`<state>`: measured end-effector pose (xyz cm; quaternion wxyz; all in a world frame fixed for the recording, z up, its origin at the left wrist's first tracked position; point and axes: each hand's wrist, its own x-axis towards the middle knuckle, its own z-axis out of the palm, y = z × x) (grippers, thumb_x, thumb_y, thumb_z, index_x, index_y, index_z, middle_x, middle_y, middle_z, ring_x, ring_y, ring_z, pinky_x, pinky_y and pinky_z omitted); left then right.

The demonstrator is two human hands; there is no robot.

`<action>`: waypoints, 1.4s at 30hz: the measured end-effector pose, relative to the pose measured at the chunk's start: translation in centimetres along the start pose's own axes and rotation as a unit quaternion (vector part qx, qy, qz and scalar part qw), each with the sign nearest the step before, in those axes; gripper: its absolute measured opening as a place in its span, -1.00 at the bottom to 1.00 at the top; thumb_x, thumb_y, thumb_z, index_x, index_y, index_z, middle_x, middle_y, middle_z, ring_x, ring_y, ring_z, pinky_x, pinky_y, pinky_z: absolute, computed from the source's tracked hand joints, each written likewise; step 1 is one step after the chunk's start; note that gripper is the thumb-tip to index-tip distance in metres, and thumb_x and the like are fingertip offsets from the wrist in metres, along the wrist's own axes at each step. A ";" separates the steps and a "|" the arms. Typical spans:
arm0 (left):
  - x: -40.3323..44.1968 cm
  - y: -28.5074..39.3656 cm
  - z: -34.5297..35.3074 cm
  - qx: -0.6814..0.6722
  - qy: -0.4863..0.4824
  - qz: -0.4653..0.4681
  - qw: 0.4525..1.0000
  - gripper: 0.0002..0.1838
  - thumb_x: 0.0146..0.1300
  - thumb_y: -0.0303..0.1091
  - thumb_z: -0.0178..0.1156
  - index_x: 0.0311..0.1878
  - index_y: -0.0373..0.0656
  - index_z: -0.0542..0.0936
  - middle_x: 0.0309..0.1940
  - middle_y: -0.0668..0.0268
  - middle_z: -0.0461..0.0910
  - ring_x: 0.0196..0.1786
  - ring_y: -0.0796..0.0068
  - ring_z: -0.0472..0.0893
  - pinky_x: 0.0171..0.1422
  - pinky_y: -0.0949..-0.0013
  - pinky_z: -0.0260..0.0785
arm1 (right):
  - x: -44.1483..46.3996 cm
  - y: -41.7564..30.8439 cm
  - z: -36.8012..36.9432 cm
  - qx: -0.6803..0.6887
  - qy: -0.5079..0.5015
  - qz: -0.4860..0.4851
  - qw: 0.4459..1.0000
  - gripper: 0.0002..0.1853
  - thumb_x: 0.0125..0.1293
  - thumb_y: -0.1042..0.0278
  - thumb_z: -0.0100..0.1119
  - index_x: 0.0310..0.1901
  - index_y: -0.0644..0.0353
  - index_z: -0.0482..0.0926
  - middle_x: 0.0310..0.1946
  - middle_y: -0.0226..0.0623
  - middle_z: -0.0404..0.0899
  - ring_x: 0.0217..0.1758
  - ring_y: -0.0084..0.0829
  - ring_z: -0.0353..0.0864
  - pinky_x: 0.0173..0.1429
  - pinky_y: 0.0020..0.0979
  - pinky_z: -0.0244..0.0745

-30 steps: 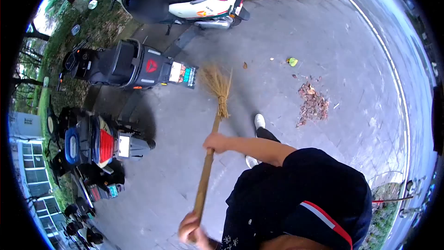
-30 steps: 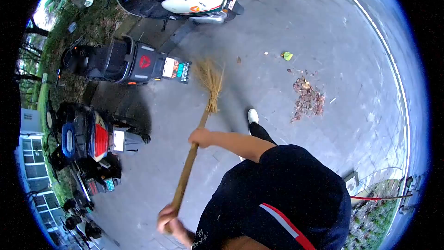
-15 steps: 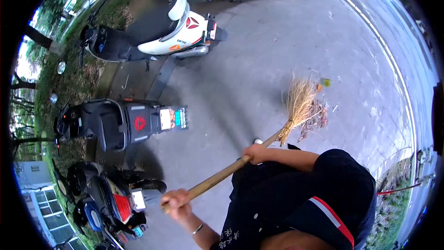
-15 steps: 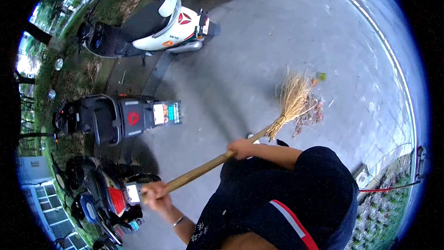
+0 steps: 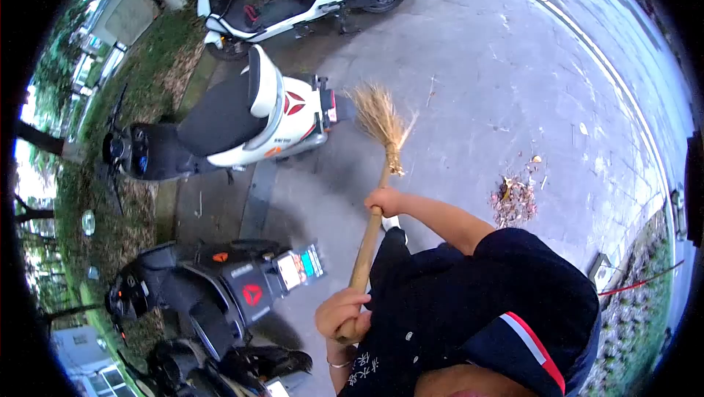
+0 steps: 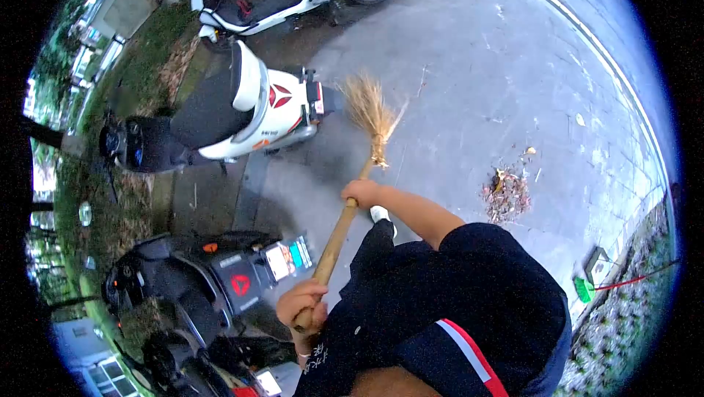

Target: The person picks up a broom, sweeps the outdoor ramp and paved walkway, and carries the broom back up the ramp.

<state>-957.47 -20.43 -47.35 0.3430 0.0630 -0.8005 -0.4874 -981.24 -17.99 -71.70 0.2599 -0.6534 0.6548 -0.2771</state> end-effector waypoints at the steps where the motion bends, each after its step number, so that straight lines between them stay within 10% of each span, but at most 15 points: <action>1: 1.9 -1.2 -0.9 -0.042 0.017 0.000 0.999 -0.83 -0.10 -0.48 0.16 -0.65 -0.19 0.35 -0.62 0.09 0.52 -0.55 0.28 0.54 -0.45 0.31 0.41 | 0.3 1.0 -0.8 -0.006 -0.014 0.020 1.000 -0.74 -0.28 0.45 0.13 -0.42 0.02 0.43 -0.43 -0.29 0.46 -0.24 -0.19 0.43 -0.19 -0.22 0.33; 8: 10.5 -10.5 -3.8 -0.254 0.161 -0.259 0.918 -0.92 -0.03 -0.57 0.00 -0.58 -0.23 0.35 -0.56 0.18 0.47 -0.49 0.45 0.44 -0.30 0.42 0.32 | -2.1 4.4 -3.3 0.076 -0.169 0.204 0.961 -0.72 -0.22 0.44 0.11 -0.35 0.00 0.47 -0.47 -0.27 0.51 -0.33 -0.21 0.50 -0.25 -0.23 0.37; 18: 15.1 -5.1 -8.0 -0.134 0.280 0.017 0.950 -0.79 -0.01 -0.36 0.10 -0.59 -0.17 0.28 -0.75 0.25 0.37 -0.71 0.46 0.36 -0.54 0.39 0.27 | 12.6 1.2 -13.9 0.061 -0.020 -0.010 0.998 -0.79 -0.23 0.49 0.08 -0.43 0.10 0.43 -0.46 -0.19 0.47 -0.30 -0.14 0.46 -0.26 -0.16 0.33; 22: 18.0 -10.0 0.9 0.066 0.164 -0.085 0.981 -0.86 -0.12 -0.46 0.15 -0.60 -0.23 0.37 -0.56 0.09 0.52 -0.45 0.26 0.54 -0.27 0.26 0.41 | 18.5 12.9 -13.4 0.011 -0.009 -0.064 0.998 -0.80 -0.24 0.48 0.09 -0.46 0.07 0.43 -0.45 -0.23 0.47 -0.27 -0.16 0.46 -0.24 -0.18 0.34; 27: 22.9 -17.0 5.6 -0.006 0.202 -0.137 0.970 -0.84 -0.02 -0.49 0.09 -0.55 -0.17 0.29 -0.46 0.13 0.52 -0.33 0.32 0.52 -0.09 0.19 0.37 | 17.3 20.6 -17.0 -0.017 -0.089 0.038 0.995 -0.82 -0.22 0.44 0.11 -0.46 0.00 0.45 -0.41 -0.32 0.48 -0.22 -0.23 0.45 -0.16 -0.22 0.33; 36: 39.1 -24.9 13.3 -0.215 -0.039 -0.193 0.957 -0.86 0.05 -0.39 0.08 -0.51 -0.18 0.35 -0.53 0.19 0.48 -0.42 0.40 0.47 -0.14 0.20 0.34 | 3.5 28.4 -23.8 0.025 0.119 0.322 0.939 -0.83 -0.17 0.40 0.09 -0.43 -0.06 0.46 -0.40 -0.38 0.50 -0.21 -0.30 0.47 -0.05 -0.18 0.23; 42: 49.0 -24.9 14.8 -0.319 -0.097 -0.209 0.919 -0.85 -0.01 -0.40 0.04 -0.57 -0.13 0.28 -0.70 0.37 0.29 -0.59 0.55 0.33 -0.37 0.39 0.30 | 1.1 24.2 -30.0 0.113 0.065 0.376 0.917 -0.72 -0.17 0.38 0.07 -0.30 -0.04 0.43 -0.46 -0.34 0.51 -0.29 -0.24 0.51 -0.23 -0.19 0.33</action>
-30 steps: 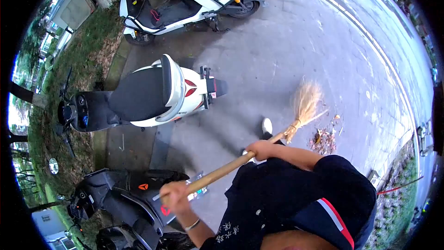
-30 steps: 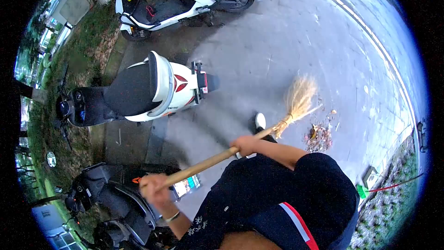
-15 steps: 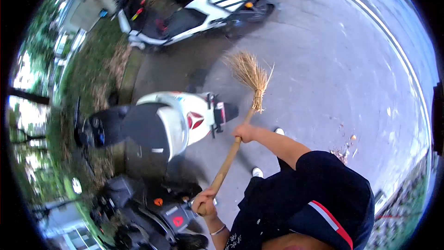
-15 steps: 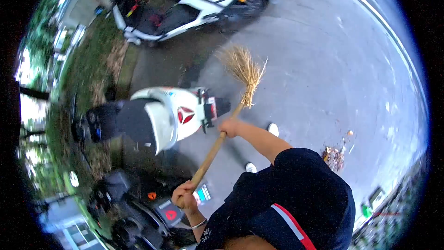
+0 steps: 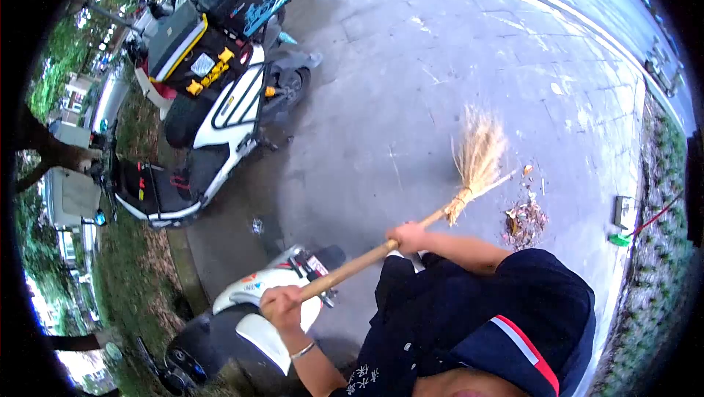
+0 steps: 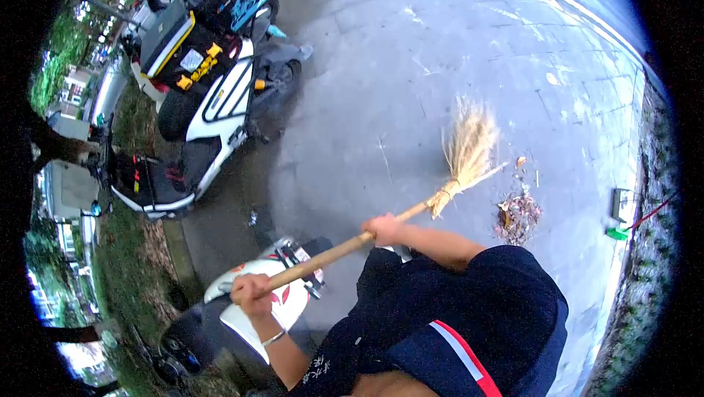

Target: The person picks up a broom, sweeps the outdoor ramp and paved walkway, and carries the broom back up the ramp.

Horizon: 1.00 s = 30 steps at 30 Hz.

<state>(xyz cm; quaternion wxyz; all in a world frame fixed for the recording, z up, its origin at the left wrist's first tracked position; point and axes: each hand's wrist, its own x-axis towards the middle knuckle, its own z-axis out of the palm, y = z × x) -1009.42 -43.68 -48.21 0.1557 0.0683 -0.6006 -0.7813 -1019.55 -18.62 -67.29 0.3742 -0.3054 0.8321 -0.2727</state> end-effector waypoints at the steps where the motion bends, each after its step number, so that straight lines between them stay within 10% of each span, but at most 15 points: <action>1: 0.9 0.5 -1.4 -0.020 0.022 0.036 0.999 -0.84 0.00 -0.41 0.02 -0.59 -0.12 0.25 -0.74 0.41 0.21 -0.62 0.58 0.28 -0.47 0.43 0.23 | 0.3 -0.8 -0.4 0.026 0.021 -0.033 0.999 -0.69 -0.19 0.42 0.08 -0.29 0.00 0.42 -0.47 -0.30 0.51 -0.31 -0.20 0.51 -0.25 -0.19 0.36; 9: 6.9 5.1 0.7 0.096 -0.079 0.249 0.961 -0.83 0.06 -0.32 -0.07 -0.55 -0.14 0.23 -0.67 0.32 0.38 -0.66 0.53 0.35 -0.46 0.41 0.25 | 9.3 -3.6 -11.9 -0.052 0.187 -0.190 0.962 -0.74 -0.24 0.45 0.12 -0.40 0.05 0.39 -0.43 -0.30 0.45 -0.27 -0.23 0.47 -0.25 -0.20 0.34; 15: 19.8 -7.7 9.9 0.200 -0.287 0.189 0.918 -0.85 -0.08 -0.46 0.17 -0.51 -0.17 0.36 -0.43 0.11 0.55 -0.25 0.17 0.55 0.04 0.11 0.28 | 21.1 10.6 -19.4 -0.086 0.203 -0.030 0.975 -0.80 -0.16 0.41 0.11 -0.40 -0.04 0.46 -0.37 -0.40 0.48 -0.14 -0.33 0.44 -0.06 -0.24 0.30; 25: 39.9 -13.2 15.5 -0.005 -0.415 -0.049 0.909 -0.88 0.04 -0.45 0.01 -0.55 -0.21 0.32 -0.59 0.12 0.51 -0.42 0.28 0.52 -0.01 0.10 0.29 | 14.9 17.0 -21.4 0.074 0.244 0.263 0.930 -0.79 -0.14 0.33 0.10 -0.36 -0.04 0.48 -0.34 -0.36 0.50 -0.10 -0.30 0.42 0.03 -0.18 0.21; 30: 48.1 -12.2 20.0 -0.125 -0.305 -0.108 0.938 -0.86 0.00 -0.41 0.04 -0.54 -0.18 0.29 -0.66 0.20 0.46 -0.54 0.37 0.48 -0.25 0.21 0.34 | 12.6 13.9 -30.3 0.134 0.177 0.228 0.948 -0.74 -0.20 0.42 0.06 -0.35 0.00 0.45 -0.39 -0.27 0.50 -0.20 -0.22 0.47 -0.16 -0.23 0.35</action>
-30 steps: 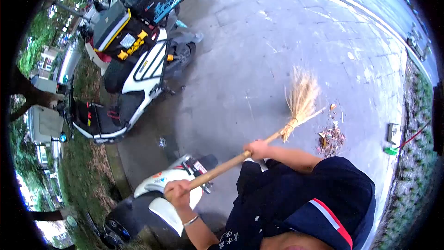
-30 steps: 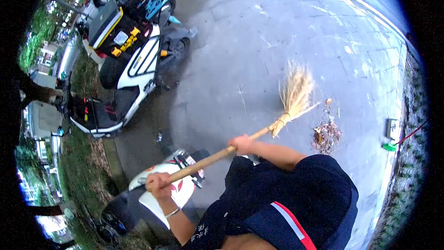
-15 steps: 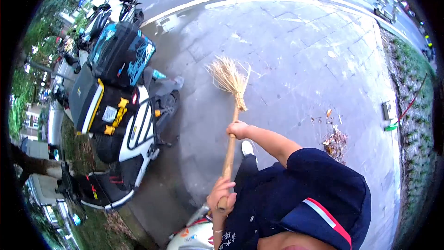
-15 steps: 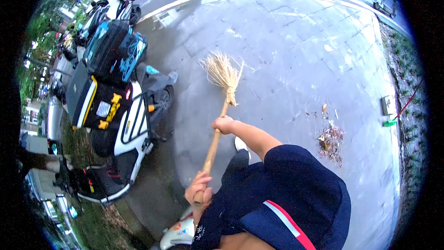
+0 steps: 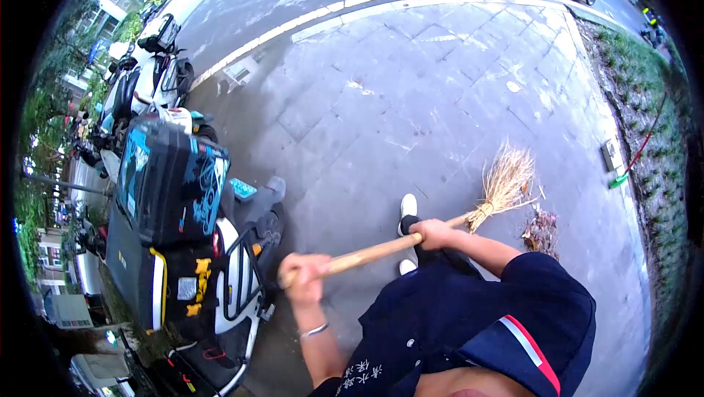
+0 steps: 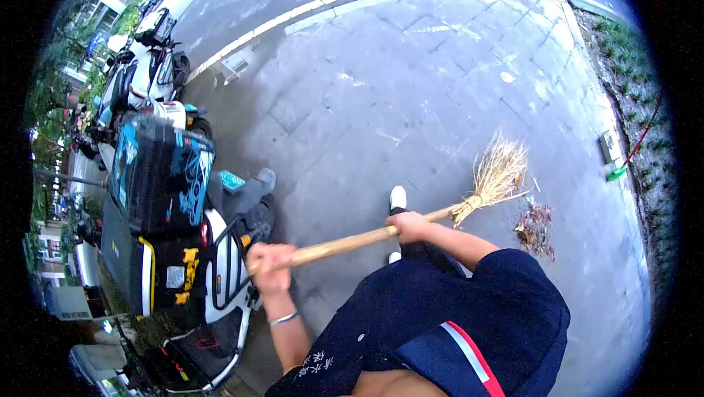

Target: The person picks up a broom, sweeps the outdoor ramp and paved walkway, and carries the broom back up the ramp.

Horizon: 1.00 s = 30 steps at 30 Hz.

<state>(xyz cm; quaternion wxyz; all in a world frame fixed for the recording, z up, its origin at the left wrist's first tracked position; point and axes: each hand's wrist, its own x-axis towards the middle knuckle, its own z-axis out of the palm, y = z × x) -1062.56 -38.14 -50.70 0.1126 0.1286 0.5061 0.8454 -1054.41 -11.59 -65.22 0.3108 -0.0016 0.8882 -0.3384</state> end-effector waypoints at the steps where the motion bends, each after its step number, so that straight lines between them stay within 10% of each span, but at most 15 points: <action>1: 1.2 1.6 -0.7 -0.029 -0.009 0.025 0.999 -0.87 -0.03 -0.42 0.03 -0.57 -0.17 0.30 -0.66 0.19 0.47 -0.55 0.37 0.49 -0.36 0.26 0.35 | 0.6 -0.9 -1.3 0.026 0.018 -0.043 0.999 -0.72 -0.22 0.46 0.06 -0.34 0.02 0.43 -0.40 -0.26 0.49 -0.20 -0.21 0.46 -0.20 -0.24 0.36; 4: 4.7 6.9 1.0 0.116 -0.075 0.168 0.976 -0.85 -0.03 -0.42 0.02 -0.60 -0.10 0.28 -0.71 0.29 0.45 -0.68 0.53 0.38 -0.62 0.46 0.06 | 3.8 -3.9 -5.6 0.056 0.095 -0.182 0.977 -0.71 -0.23 0.52 0.04 -0.34 0.07 0.39 -0.43 -0.25 0.45 -0.21 -0.18 0.44 -0.22 -0.19 0.33; 12: 13.8 1.7 10.2 0.438 -0.158 0.198 0.863 -0.82 -0.08 -0.32 0.16 -0.51 -0.26 0.47 -0.61 0.26 0.48 -0.49 0.34 0.51 -0.24 0.24 0.38 | 19.1 0.6 -16.9 -0.029 0.240 -0.204 0.949 -0.79 -0.23 0.48 0.10 -0.44 0.05 0.42 -0.43 -0.34 0.47 -0.20 -0.28 0.46 -0.11 -0.26 0.31; 23: 33.5 -14.3 9.8 0.181 -0.242 0.038 0.952 -0.59 -0.02 -0.51 -0.03 -0.01 -0.36 0.32 -0.52 0.23 0.48 -0.34 0.43 0.47 0.07 0.13 0.24 | 23.4 17.8 -25.9 -0.039 0.267 0.087 0.959 -0.77 -0.23 0.45 0.16 -0.41 0.00 0.50 -0.42 -0.36 0.51 -0.20 -0.30 0.49 -0.07 -0.29 0.32; 30: 46.7 -19.6 20.2 0.104 -0.456 -0.100 0.878 -0.59 -0.01 -0.52 0.02 -0.01 -0.29 0.36 -0.60 0.27 0.46 -0.44 0.44 0.47 -0.02 0.20 0.29 | 16.9 23.3 -28.4 0.100 0.323 0.279 0.899 -0.77 -0.21 0.43 0.10 -0.40 -0.02 0.49 -0.39 -0.33 0.52 -0.19 -0.29 0.48 -0.09 -0.26 0.31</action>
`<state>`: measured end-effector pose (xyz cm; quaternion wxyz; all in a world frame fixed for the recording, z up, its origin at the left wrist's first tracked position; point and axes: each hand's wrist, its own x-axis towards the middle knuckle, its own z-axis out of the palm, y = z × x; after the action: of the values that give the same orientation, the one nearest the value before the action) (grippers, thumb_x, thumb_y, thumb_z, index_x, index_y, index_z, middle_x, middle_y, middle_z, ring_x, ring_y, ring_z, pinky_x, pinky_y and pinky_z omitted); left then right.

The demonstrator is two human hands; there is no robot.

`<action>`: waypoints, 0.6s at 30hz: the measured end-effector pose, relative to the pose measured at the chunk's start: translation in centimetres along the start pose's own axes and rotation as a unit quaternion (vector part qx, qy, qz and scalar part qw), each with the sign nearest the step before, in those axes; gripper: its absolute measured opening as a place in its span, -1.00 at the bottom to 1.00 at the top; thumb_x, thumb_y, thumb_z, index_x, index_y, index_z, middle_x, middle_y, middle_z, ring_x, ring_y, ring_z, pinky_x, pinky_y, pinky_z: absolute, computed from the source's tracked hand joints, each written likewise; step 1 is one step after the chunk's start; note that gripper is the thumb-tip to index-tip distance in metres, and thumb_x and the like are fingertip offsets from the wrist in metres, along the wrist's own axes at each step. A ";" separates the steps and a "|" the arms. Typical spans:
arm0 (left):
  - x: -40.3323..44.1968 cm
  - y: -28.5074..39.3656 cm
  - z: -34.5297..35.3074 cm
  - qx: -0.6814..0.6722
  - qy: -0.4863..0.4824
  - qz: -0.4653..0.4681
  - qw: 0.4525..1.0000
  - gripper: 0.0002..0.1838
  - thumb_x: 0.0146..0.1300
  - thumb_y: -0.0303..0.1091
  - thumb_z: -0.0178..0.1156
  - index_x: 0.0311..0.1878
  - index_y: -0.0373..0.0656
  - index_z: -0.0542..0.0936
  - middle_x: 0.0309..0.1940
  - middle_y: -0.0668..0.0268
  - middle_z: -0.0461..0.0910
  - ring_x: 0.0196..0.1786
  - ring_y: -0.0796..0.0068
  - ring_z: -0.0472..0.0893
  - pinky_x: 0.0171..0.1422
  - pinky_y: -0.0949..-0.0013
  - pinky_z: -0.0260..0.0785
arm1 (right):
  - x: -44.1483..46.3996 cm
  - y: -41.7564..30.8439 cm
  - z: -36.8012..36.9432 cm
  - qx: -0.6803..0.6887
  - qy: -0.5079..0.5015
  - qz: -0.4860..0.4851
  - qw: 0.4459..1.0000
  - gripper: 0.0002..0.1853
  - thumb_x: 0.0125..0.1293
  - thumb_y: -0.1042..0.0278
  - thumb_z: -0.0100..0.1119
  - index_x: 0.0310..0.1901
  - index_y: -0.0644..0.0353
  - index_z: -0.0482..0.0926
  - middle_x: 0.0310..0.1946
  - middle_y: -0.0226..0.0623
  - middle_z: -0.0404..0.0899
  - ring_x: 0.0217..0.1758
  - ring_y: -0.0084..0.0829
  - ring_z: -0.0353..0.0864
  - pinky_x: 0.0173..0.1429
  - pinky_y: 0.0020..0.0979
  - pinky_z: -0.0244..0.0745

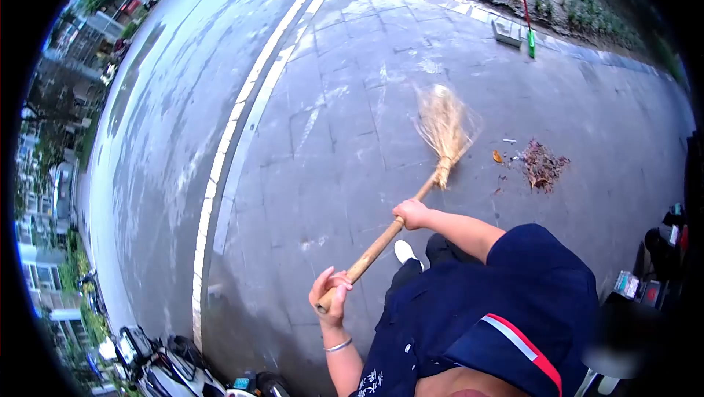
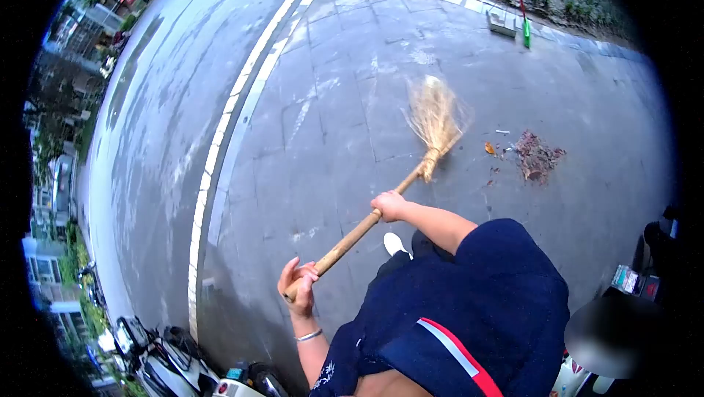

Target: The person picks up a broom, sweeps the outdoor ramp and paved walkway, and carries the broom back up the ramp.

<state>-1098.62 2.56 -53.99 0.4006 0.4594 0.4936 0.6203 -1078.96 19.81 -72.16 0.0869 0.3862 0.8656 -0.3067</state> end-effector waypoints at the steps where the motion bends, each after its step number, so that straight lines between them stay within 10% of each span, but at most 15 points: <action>1: 1.8 0.1 -0.8 -0.017 -0.032 -0.014 0.999 -0.59 -0.02 -0.52 0.02 -0.01 -0.29 0.36 -0.60 0.28 0.46 -0.44 0.45 0.47 -0.03 0.21 0.29 | -0.5 -0.2 -0.9 0.002 0.002 0.007 1.000 -0.77 -0.21 0.43 0.10 -0.40 -0.02 0.49 -0.39 -0.33 0.52 -0.19 -0.29 0.48 -0.09 -0.26 0.31; 9: 12.1 6.4 -7.4 -0.161 -0.017 0.127 0.979 -0.63 -0.02 -0.41 0.07 -0.08 -0.23 0.38 -0.66 0.31 0.45 -0.58 0.48 0.44 -0.27 0.30 0.31 | 1.2 -4.9 -11.0 0.149 0.056 -0.175 0.972 -0.76 -0.26 0.51 0.01 -0.43 0.05 0.39 -0.44 -0.32 0.46 -0.25 -0.23 0.46 -0.35 -0.19 0.35; 14: 17.8 7.0 0.4 0.075 -0.031 0.226 0.971 -0.73 -0.01 -0.16 0.10 -0.46 -0.15 0.31 -0.82 0.41 0.30 -0.71 0.61 0.31 -0.42 0.45 0.15 | 9.1 0.7 -16.2 0.128 0.152 -0.206 0.958 -0.79 -0.28 0.52 0.05 -0.49 0.06 0.40 -0.49 -0.31 0.45 -0.31 -0.22 0.46 -0.35 -0.19 0.32; 16: 20.9 3.1 3.9 0.085 -0.041 0.202 0.975 -0.62 0.01 -0.17 0.19 -0.18 -0.22 0.42 -0.70 0.34 0.45 -0.62 0.50 0.44 -0.31 0.34 0.32 | 13.6 6.0 -17.6 0.109 0.178 -0.189 0.960 -0.82 -0.30 0.51 0.07 -0.53 0.06 0.41 -0.52 -0.34 0.46 -0.31 -0.22 0.46 -0.32 -0.20 0.33; 18: 25.3 1.0 9.9 0.230 -0.133 0.117 0.957 -0.73 -0.04 -0.20 0.20 -0.46 -0.26 0.54 -0.55 0.22 0.55 -0.42 0.33 0.57 -0.09 0.18 0.36 | 18.2 12.6 -17.4 0.096 0.207 -0.168 0.959 -0.84 -0.29 0.49 0.10 -0.55 0.03 0.43 -0.50 -0.37 0.48 -0.28 -0.24 0.47 -0.22 -0.24 0.34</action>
<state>-1095.60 28.89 -47.70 0.2708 0.6721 0.5079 0.4658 -1080.88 47.87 -71.21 -0.1845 0.2965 0.8836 -0.3119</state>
